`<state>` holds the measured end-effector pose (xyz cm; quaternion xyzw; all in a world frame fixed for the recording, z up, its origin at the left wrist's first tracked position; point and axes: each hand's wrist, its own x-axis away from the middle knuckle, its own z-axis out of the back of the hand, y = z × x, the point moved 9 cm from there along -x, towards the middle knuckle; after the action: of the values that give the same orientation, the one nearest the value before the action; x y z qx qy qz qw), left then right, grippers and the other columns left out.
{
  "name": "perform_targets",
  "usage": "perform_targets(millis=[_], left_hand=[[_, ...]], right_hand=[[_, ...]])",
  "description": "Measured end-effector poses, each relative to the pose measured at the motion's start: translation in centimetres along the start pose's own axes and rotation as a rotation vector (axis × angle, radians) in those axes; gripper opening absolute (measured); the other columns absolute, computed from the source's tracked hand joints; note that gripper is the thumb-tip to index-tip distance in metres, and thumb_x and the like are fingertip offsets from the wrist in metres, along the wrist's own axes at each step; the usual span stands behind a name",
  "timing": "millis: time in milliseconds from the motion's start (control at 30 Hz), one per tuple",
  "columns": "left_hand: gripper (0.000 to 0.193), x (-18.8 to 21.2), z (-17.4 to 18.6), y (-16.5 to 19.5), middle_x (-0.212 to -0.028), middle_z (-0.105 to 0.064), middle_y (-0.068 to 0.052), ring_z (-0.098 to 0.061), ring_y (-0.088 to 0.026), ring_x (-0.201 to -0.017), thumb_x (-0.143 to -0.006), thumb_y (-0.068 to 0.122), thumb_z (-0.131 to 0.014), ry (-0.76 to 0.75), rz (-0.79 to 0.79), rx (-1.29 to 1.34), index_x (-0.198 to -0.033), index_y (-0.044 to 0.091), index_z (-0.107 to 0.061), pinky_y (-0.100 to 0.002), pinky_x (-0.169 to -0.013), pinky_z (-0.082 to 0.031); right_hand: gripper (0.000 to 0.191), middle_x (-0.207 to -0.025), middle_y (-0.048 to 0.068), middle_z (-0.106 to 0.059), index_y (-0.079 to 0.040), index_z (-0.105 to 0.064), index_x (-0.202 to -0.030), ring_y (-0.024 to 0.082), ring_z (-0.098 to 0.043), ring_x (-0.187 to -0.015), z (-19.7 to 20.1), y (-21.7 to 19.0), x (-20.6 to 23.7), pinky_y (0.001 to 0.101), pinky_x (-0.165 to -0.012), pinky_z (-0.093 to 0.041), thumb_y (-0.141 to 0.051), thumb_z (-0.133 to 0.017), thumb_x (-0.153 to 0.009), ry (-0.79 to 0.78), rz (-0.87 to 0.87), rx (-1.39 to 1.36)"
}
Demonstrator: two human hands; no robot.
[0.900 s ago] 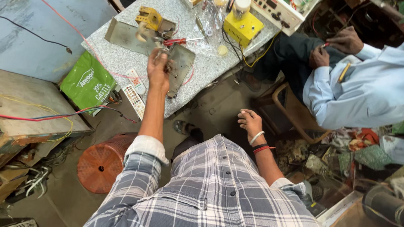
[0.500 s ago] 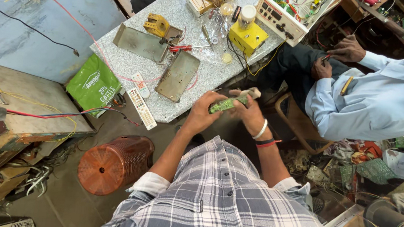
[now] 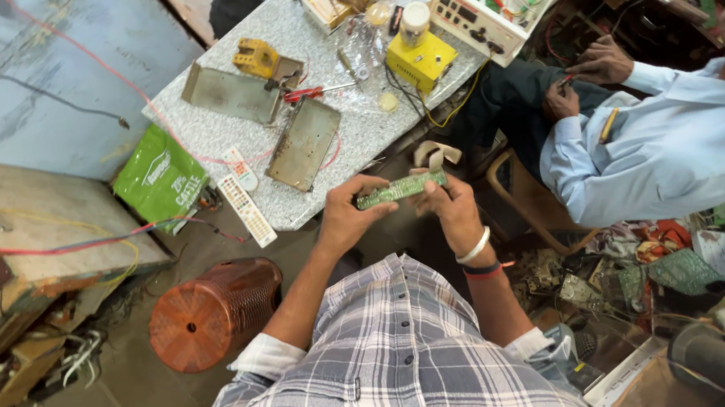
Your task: The person holds a small circuit board and repeatedly wipes its surface with a white cloth. They rotate the board to access different sides and continue wiping throughout the clip. The board remains in hand; no final placement or assembly is shown.
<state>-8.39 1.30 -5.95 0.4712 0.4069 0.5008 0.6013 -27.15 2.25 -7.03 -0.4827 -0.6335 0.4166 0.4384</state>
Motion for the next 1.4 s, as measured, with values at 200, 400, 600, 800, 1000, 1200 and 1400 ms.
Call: perform_targets(millis=[200,400,600,800,1000,1200,1400], left_hand=[[0.039,-1.0,-2.9,1.4,-0.097,-0.074,-0.002,-0.067,-0.009,-0.086,-0.078,0.011,-0.087,-0.142,0.052,0.128,-0.114,0.002,-0.073,-0.026,-0.075,-0.055],[0.041,-4.0,-4.4,5.7,-0.106,-0.073,-0.008,-0.067,-0.014,-0.098,-0.075,0.005,-0.091,-0.243,-0.236,-0.068,-0.112,0.002,-0.074,-0.029,-0.085,-0.056],[0.046,-5.9,-5.4,4.1,-0.113,-0.072,-0.007,-0.068,-0.012,-0.104,-0.08,0.001,-0.086,-0.343,-0.104,0.218,-0.122,0.002,-0.068,-0.025,-0.089,-0.058],[0.039,-5.7,-4.8,1.4,-0.109,-0.072,-0.004,-0.067,-0.007,-0.095,-0.088,-0.001,-0.081,-0.472,-0.035,0.485,-0.124,0.001,-0.067,-0.022,-0.082,-0.056],[0.032,-6.4,-0.6,-2.8,-0.087,-0.072,-0.004,-0.062,-0.006,-0.074,-0.1,0.008,-0.073,-0.379,0.032,0.436,-0.13,-0.003,-0.069,-0.02,-0.065,-0.051],[0.036,-6.5,0.6,-4.4,-0.104,-0.073,-0.013,-0.066,-0.014,-0.08,-0.104,0.022,-0.068,-0.446,0.134,0.795,-0.128,-0.005,-0.065,-0.027,-0.07,-0.054],[0.03,-5.7,0.0,-3.8,-0.111,-0.067,-0.015,-0.07,-0.023,-0.091,-0.108,0.029,-0.053,-0.504,0.28,1.037,-0.115,0.0,-0.058,-0.031,-0.071,-0.058]], right_hand=[[0.033,-0.121,0.012,-0.072,0.001,-0.057,-0.132,0.012,-0.069,-0.098,2.9,-1.2,2.5,0.0271,-0.077,-0.056,-0.015,-0.055,-0.103,0.156,0.066,-0.044],[0.023,-0.12,0.015,-0.073,0.004,-0.063,-0.123,0.018,-0.073,-0.089,4.6,-3.7,3.5,0.0283,-0.07,-0.058,-0.006,-0.057,-0.102,0.275,0.176,-0.034],[0.028,-0.11,0.013,-0.073,0.001,-0.062,-0.124,0.017,-0.074,-0.085,5.0,-2.4,4.5,0.0268,-0.069,-0.058,-0.018,-0.062,-0.103,0.407,0.173,-0.155],[0.038,-0.099,0.012,-0.074,0.002,-0.063,-0.124,0.017,-0.075,-0.082,4.2,-0.3,4.4,0.0268,-0.067,-0.058,-0.031,-0.065,-0.106,0.423,0.186,-0.307],[0.043,-0.1,0.009,-0.074,0.001,-0.062,-0.124,0.017,-0.075,-0.081,1.9,0.9,2.2,0.0265,-0.065,-0.058,-0.036,-0.066,-0.103,0.359,0.182,-0.352],[0.047,-0.1,0.012,-0.075,0.001,-0.062,-0.125,0.017,-0.075,-0.083,-1.3,0.8,0.7,0.0271,-0.067,-0.059,-0.04,-0.066,-0.102,0.248,0.157,-0.211],[0.046,-0.104,0.012,-0.075,0.002,-0.063,-0.122,0.017,-0.076,-0.083,-3.3,1.3,-0.2,0.0274,-0.067,-0.059,-0.041,-0.062,-0.104,0.209,0.085,-0.212]])
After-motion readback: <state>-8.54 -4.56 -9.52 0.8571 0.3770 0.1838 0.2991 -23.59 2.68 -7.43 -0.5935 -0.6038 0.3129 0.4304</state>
